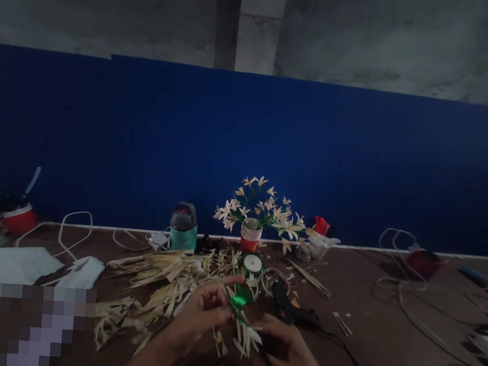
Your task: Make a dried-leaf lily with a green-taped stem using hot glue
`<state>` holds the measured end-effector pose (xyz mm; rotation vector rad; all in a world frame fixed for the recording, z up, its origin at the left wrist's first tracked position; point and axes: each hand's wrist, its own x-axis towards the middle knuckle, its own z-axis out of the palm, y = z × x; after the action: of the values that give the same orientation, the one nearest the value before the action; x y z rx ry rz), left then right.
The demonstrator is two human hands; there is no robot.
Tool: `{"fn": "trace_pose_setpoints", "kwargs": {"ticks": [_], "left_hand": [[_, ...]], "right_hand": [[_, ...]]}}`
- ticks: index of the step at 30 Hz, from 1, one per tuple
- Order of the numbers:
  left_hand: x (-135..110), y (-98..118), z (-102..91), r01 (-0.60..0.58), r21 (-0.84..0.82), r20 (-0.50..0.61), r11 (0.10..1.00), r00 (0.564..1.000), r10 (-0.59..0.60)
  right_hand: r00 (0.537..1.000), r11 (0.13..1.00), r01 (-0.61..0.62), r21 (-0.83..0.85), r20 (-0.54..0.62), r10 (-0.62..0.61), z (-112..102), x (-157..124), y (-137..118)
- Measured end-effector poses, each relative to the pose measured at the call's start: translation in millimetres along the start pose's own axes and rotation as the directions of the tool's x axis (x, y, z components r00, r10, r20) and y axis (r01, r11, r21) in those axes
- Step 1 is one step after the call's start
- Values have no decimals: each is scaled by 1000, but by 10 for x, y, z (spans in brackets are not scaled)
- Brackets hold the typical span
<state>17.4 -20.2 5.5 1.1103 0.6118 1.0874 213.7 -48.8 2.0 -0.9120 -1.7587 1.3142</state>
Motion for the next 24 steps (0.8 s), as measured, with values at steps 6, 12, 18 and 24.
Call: {"fn": "trace_pose_setpoints", "kwargs": {"ticks": [6, 12, 18, 24], "left_hand": [[24, -93, -1, -121, -58, -6, 991, 993, 120], [24, -24, 20, -87, 62, 11, 994, 996, 86], [26, -46, 35, -91, 27, -17, 996, 996, 91], [43, -77, 12, -105, 11, -9, 994, 994, 105]], "right_hand": [[1000, 985, -8, 170, 29, 3, 37, 38, -16], [1000, 997, 24, 74, -20, -23, 17, 23, -6], [998, 998, 41, -38, -51, -42, 11, -18, -19], [997, 995, 48, -88, -49, -53, 27, -19, -49]]}}
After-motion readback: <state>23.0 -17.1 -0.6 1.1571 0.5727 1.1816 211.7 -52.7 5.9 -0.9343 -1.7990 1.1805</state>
